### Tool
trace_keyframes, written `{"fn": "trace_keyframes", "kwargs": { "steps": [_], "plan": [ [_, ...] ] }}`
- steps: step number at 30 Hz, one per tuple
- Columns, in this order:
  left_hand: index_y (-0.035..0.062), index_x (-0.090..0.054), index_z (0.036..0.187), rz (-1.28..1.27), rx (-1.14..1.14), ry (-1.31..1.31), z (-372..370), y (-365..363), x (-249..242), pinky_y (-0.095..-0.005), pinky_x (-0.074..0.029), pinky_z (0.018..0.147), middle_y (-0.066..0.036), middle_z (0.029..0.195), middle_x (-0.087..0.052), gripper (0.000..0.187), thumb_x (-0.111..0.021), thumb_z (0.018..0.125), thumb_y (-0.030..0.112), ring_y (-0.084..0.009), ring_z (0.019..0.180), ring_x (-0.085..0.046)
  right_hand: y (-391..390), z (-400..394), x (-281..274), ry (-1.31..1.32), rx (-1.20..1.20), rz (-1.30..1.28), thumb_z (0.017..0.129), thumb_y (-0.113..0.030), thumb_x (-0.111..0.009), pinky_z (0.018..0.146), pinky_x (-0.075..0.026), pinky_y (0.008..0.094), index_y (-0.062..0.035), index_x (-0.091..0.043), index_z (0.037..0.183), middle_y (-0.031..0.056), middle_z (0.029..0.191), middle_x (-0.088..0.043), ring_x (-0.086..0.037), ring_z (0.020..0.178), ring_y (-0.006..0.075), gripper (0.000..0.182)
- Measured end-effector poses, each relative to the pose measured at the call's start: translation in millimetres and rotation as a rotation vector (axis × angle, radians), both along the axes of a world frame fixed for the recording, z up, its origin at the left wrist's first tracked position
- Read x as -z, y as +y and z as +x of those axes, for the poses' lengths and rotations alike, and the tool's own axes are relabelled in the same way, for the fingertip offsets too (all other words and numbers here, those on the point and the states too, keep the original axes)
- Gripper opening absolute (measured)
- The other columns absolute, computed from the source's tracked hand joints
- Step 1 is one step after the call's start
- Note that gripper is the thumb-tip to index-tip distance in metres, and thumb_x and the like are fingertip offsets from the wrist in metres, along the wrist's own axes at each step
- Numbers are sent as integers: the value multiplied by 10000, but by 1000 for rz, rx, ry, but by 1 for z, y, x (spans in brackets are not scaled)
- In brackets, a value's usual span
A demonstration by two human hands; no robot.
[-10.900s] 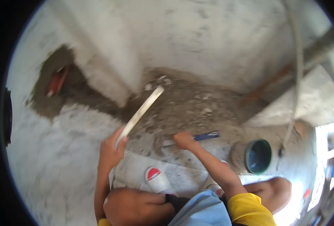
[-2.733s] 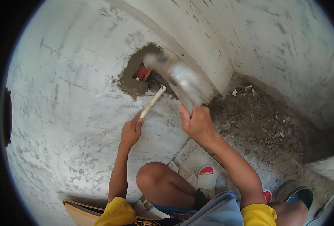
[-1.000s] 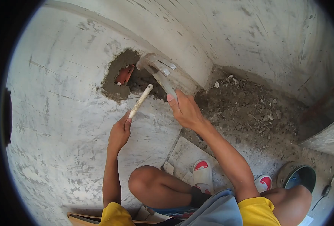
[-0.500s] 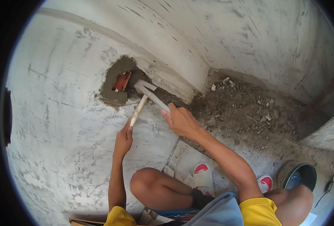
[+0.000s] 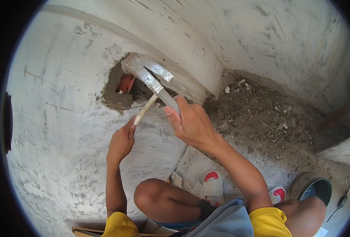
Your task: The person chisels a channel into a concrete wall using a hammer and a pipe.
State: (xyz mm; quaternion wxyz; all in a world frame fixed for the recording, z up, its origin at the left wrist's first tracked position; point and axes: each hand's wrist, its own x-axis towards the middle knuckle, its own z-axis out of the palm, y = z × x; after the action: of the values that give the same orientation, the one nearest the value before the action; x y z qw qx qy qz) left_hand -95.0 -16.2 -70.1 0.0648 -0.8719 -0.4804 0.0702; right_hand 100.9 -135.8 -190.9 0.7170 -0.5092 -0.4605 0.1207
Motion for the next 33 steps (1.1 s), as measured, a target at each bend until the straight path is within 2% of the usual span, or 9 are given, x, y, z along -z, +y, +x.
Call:
{"fn": "trace_keyframes", "kwargs": {
  "steps": [11,14,18,20,22,27,29,31,33],
  "plan": [
    [205,-547,1397,-76,20,-106,-26,25,4,-502,-497,817,-254,992,-673,391,-445,1028,284,-460,948,-626,6,3,11,69,0,23,1011,-295,-522,519,-429,504,72,-495,977,274,605,-544,-578,587,498,370],
    [215,-535,1410,-96,1,-127,-33,28,11,-494,-499,824,-252,1007,-673,397,-442,1031,286,-462,957,-624,11,-12,19,136,70,140,1008,-287,-525,532,-438,507,77,-494,982,289,617,-548,-588,602,502,366],
    [221,-513,1429,-130,-83,-132,-35,21,16,-478,-502,831,-260,1052,-665,406,-435,1036,282,-469,971,-618,48,-17,64,106,-66,-218,1009,-284,-520,564,-452,511,81,-508,957,309,641,-557,-599,640,513,369],
    [221,-510,1432,-94,34,-172,-53,29,30,-479,-501,831,-263,1061,-660,406,-432,1037,276,-472,971,-616,49,-11,71,46,-95,-380,1010,-281,-519,573,-456,510,81,-513,945,313,649,-562,-601,651,517,368],
    [220,-506,1434,-49,144,-229,-51,37,33,-479,-501,832,-265,1071,-656,406,-429,1039,270,-475,971,-614,38,1,58,116,-66,-336,1012,-278,-515,588,-461,519,85,-525,937,323,660,-567,-601,657,519,371],
    [211,-508,1432,-158,-134,-147,-39,24,24,-476,-499,838,-260,1082,-655,401,-422,1041,237,-477,972,-611,9,-3,17,152,-1,-75,1011,-275,-517,580,-456,521,93,-528,961,323,665,-573,-601,658,515,371],
    [212,-506,1434,-146,-70,-178,-47,31,28,-473,-501,825,-261,1080,-654,403,-426,1039,232,-476,966,-613,21,-10,22,177,39,46,1011,-273,-518,571,-450,521,93,-527,965,319,662,-573,-595,651,517,369],
    [212,-504,1436,-140,-1,-215,-55,35,35,-471,-503,811,-262,1078,-654,406,-431,1038,228,-475,960,-615,49,-22,55,84,-138,-246,1006,-268,-528,546,-439,510,90,-522,975,298,635,-564,-586,627,515,360],
    [209,-496,1444,-158,0,-218,-54,39,39,-472,-503,788,-262,1099,-647,413,-431,1037,216,-471,962,-620,48,-17,66,85,-185,-309,1000,-278,-526,554,-441,500,89,-527,987,292,647,-565,-582,634,515,367]
  ]
}}
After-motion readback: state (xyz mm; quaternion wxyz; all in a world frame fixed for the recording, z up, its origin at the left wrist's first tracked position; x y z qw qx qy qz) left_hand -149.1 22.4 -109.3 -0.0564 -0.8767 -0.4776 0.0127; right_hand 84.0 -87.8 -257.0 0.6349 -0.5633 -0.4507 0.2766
